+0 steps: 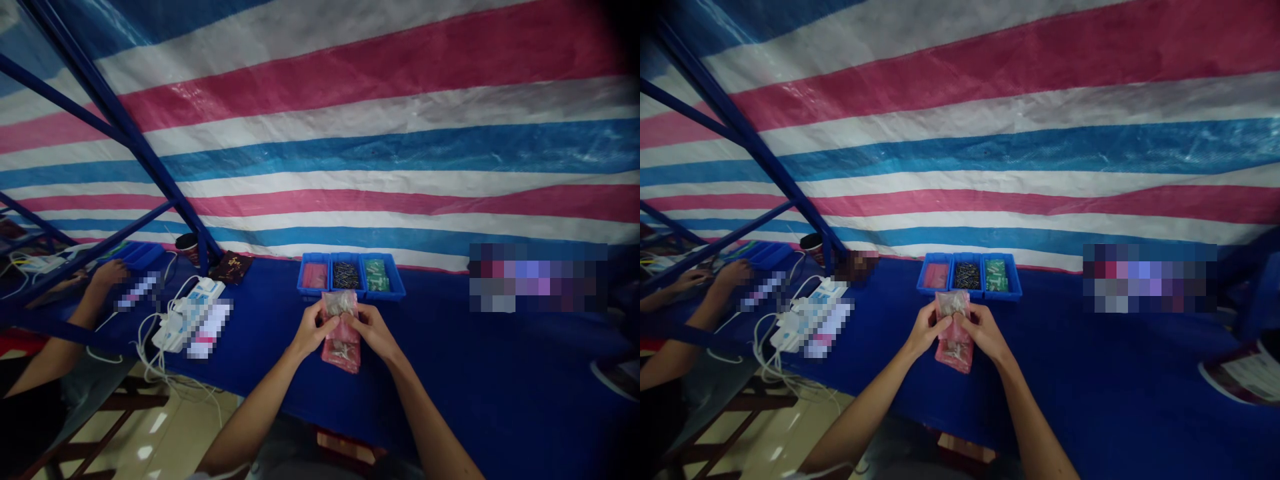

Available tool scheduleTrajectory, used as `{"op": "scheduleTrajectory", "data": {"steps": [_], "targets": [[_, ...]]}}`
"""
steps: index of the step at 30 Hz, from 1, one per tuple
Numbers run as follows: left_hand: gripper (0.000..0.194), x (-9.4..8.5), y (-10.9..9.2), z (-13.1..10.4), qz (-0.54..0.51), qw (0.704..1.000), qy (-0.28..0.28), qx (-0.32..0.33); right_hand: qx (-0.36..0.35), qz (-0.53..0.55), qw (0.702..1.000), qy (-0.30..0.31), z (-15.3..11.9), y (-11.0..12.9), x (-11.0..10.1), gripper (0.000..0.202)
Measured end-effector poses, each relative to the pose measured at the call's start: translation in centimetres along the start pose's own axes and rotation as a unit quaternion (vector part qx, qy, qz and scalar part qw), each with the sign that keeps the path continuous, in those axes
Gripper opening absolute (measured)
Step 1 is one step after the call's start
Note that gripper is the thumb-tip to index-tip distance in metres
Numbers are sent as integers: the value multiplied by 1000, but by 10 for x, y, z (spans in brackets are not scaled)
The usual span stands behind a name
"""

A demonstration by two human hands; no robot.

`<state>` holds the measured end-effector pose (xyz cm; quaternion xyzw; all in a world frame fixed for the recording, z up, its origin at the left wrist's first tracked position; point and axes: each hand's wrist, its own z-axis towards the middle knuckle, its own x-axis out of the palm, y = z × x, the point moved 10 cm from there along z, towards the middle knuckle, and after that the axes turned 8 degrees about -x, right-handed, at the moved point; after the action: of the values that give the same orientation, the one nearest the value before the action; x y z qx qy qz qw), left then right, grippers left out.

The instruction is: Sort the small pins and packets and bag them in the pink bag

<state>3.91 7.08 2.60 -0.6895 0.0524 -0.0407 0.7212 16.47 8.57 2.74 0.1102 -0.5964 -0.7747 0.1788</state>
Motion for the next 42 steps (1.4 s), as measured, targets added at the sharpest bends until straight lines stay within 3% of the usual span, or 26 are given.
{"op": "scheduleTrajectory", "data": {"steps": [5,22,31,36,42], "targets": [[45,0,1,1,-33,999,10,-8,3,-7,1000,-1,0,-4,-2,37],[41,-2,11,3,8,1000,3,-30,4,-22,1000,11,0,-8,-2,33],[29,0,11,3,-66,997,21,-38,-4,-50,999,6,1,-7,1,27],[34,2,13,3,-13,1000,14,-24,-24,-46,999,-14,1,-5,-6,23],[38,-7,4,1,46,998,-31,13,-9,-53,998,-8,0,-1,-5,19]]}}
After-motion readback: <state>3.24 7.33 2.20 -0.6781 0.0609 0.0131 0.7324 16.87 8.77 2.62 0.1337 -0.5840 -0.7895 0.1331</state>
